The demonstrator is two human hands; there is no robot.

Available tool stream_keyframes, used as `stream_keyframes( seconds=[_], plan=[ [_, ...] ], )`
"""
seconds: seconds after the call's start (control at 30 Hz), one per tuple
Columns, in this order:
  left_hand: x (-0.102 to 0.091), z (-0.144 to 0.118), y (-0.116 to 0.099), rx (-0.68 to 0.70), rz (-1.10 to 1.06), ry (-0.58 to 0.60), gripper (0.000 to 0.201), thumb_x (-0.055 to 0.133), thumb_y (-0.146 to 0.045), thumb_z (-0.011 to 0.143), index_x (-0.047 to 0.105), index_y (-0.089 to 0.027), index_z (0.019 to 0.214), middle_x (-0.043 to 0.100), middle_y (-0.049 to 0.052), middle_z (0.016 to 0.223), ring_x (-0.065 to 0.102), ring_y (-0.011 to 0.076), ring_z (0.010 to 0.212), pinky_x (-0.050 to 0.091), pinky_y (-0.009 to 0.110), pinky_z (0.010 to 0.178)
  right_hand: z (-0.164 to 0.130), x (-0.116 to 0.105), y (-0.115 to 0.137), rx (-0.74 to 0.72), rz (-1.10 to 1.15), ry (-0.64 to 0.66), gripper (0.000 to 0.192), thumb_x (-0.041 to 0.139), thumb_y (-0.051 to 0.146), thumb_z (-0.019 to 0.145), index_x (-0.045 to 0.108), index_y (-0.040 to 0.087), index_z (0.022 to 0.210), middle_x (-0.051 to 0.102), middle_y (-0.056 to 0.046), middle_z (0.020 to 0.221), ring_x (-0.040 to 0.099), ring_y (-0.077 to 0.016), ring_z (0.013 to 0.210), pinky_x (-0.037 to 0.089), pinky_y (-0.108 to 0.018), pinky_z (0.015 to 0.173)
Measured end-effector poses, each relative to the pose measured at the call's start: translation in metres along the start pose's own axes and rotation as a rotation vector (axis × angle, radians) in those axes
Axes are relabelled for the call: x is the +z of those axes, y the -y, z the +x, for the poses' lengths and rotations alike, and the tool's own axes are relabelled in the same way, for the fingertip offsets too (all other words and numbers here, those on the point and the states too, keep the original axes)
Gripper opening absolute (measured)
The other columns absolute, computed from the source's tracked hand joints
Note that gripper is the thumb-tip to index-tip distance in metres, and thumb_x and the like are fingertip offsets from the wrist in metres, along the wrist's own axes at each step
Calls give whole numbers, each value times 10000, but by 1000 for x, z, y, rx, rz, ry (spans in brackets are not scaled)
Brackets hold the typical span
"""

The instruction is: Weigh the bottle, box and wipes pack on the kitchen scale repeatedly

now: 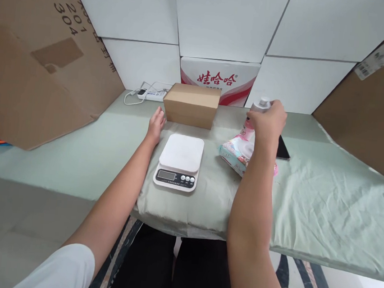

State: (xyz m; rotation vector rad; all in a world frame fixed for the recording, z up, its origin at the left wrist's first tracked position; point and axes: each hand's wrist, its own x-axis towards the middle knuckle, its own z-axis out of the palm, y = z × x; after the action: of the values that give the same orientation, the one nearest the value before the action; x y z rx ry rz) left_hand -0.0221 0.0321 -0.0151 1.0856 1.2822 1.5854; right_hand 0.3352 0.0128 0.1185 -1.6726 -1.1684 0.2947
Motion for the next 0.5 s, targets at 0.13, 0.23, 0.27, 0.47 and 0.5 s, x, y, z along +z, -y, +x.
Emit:
stream_keyframes(
  seconds=[0.13, 0.23, 0.27, 0.47, 0.5],
  plan=[
    [1, 2, 0, -6, -3, 8, 831, 550, -529, 1031, 267, -146, 1712, 215, 115, 1809, 228, 252, 1677, 264, 359, 1352, -21, -22, 44, -404, 106, -81, 297, 803, 228, 737, 615, 275, 961, 745, -83, 1034, 707, -334, 1036, 579, -543, 964],
    [2, 3, 1, -14, -4, 8, 773, 520, -479, 1056, 271, -153, 1712, 231, 108, 1807, 246, 246, 1673, 266, 367, 1352, -46, -22, 76, -639, 242, 25, 284, 766, 283, 828, 649, 342, 1079, 741, -20, 1126, 714, -307, 1111, 638, -488, 922],
    [2, 3, 1, -15, -5, 12, 756, 515, -472, 1061, 278, -164, 1711, 244, 99, 1805, 248, 242, 1672, 263, 368, 1353, -56, -16, 83, -655, 283, 91, 292, 770, 316, 842, 650, 369, 1102, 739, -2, 1131, 715, -302, 1117, 653, -479, 908],
    [0, 1, -1, 4, 0, 12, 718, 520, -472, 1069, 304, -224, 1707, 272, 54, 1803, 252, 244, 1674, 266, 381, 1358, -108, 45, 90, -590, 513, 544, 434, 829, 448, 817, 641, 301, 1180, 725, -37, 1169, 688, -272, 1148, 650, -434, 929],
    [0, 1, -1, 8, 1, 12, 714, 524, -476, 1070, 311, -231, 1705, 281, 50, 1801, 255, 250, 1674, 266, 386, 1359, -113, 51, 90, -583, 510, 600, 440, 830, 438, 817, 641, 294, 1188, 716, -39, 1187, 673, -274, 1179, 648, -427, 929]
  ],
)
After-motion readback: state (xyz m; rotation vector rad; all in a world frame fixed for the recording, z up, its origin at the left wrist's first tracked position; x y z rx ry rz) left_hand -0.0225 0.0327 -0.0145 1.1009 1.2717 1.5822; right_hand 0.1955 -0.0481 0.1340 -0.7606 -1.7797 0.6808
